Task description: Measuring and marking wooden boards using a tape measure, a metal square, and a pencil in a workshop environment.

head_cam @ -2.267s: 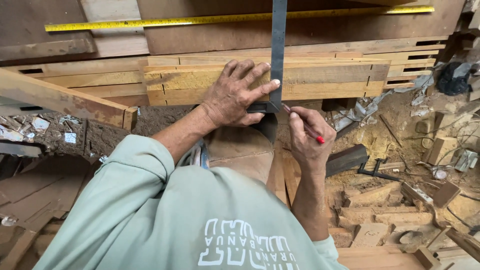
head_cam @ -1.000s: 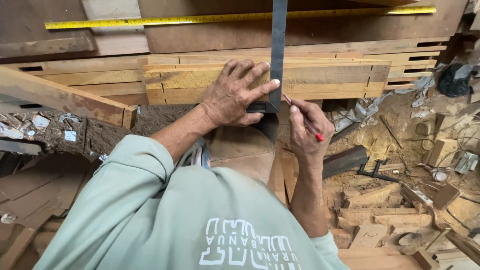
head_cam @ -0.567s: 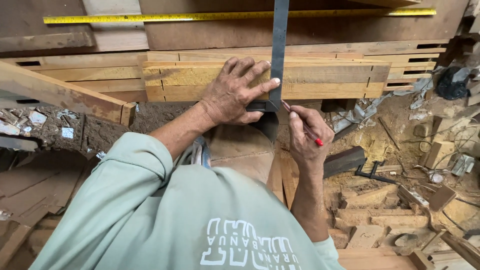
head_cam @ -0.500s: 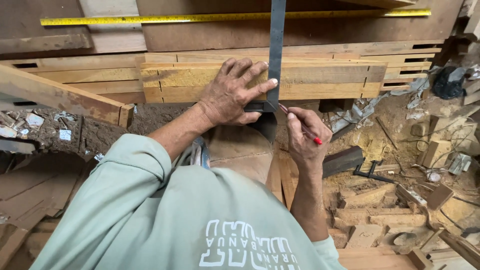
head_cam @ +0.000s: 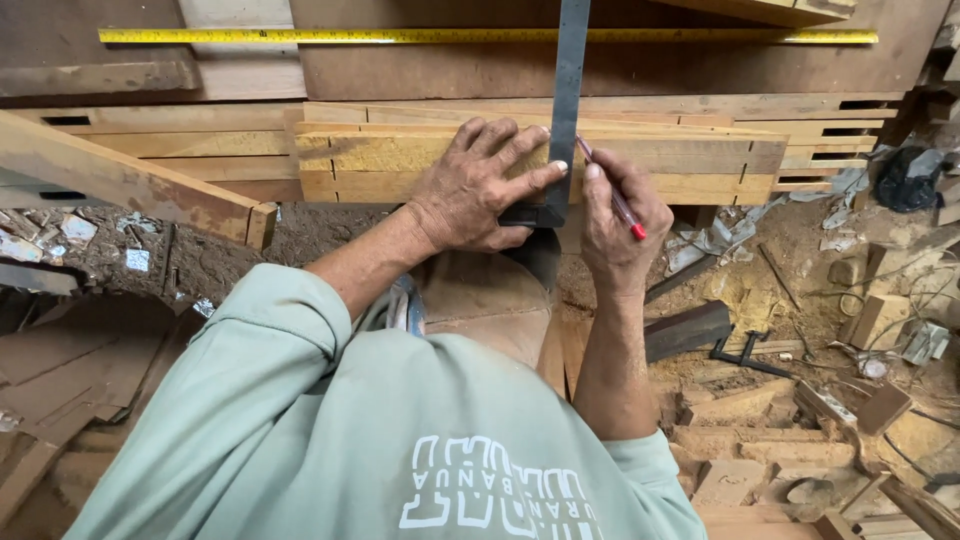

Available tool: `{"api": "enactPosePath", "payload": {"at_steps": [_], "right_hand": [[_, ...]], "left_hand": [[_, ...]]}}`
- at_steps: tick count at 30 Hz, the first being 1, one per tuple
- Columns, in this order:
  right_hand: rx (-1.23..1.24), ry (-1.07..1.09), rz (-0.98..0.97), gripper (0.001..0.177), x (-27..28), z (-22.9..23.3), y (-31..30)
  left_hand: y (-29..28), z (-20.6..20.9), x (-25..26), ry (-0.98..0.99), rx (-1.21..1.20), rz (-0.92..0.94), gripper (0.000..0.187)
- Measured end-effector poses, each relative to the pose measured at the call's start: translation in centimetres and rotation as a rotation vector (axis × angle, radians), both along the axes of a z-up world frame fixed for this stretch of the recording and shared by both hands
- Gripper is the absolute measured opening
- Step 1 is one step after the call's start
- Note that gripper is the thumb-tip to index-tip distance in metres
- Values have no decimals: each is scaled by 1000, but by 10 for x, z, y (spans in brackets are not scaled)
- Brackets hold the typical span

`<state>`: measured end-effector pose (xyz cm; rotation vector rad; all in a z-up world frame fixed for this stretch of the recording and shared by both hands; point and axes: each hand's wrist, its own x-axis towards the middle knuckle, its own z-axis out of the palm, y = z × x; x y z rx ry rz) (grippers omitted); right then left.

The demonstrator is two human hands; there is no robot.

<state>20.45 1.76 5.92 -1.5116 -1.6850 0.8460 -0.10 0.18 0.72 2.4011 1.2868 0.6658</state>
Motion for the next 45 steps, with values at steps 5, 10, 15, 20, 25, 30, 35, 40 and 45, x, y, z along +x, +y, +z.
{"api": "enactPosePath", "payload": {"at_steps": [5,10,15,20,25,30,35,40,45], "right_hand": [[22,13,28,18,8,2,-24],[-157,-113,-15,15,24,17,-49],[-260,-56,-158,29,34,-19,-74],[-622,540,-368,23,-12,-35,-87],[-628,716,-466,16,-28,-71,-99],[-644,765,-432,17,-51,-85,-113],[-650,784,-397,18,-63,-89,-115],[-696,827,-395,26,-61,-70,-104],[-697,864,-403,22,-58,-74,-102]], "left_hand": [[0,-3,0,-6,-19,-13,88],[0,-2,0,-8,-8,-14,85],[0,-5,0,-6,-4,-1,84],[-2,-8,-2,-34,-47,-17,86],[-14,-8,-21,-23,-50,-2,91],[-27,-7,-54,-53,-45,23,91],[-29,-6,-60,-6,-18,52,88],[-23,-4,-61,71,-2,5,83],[-22,-8,-63,131,17,-3,90]]}}
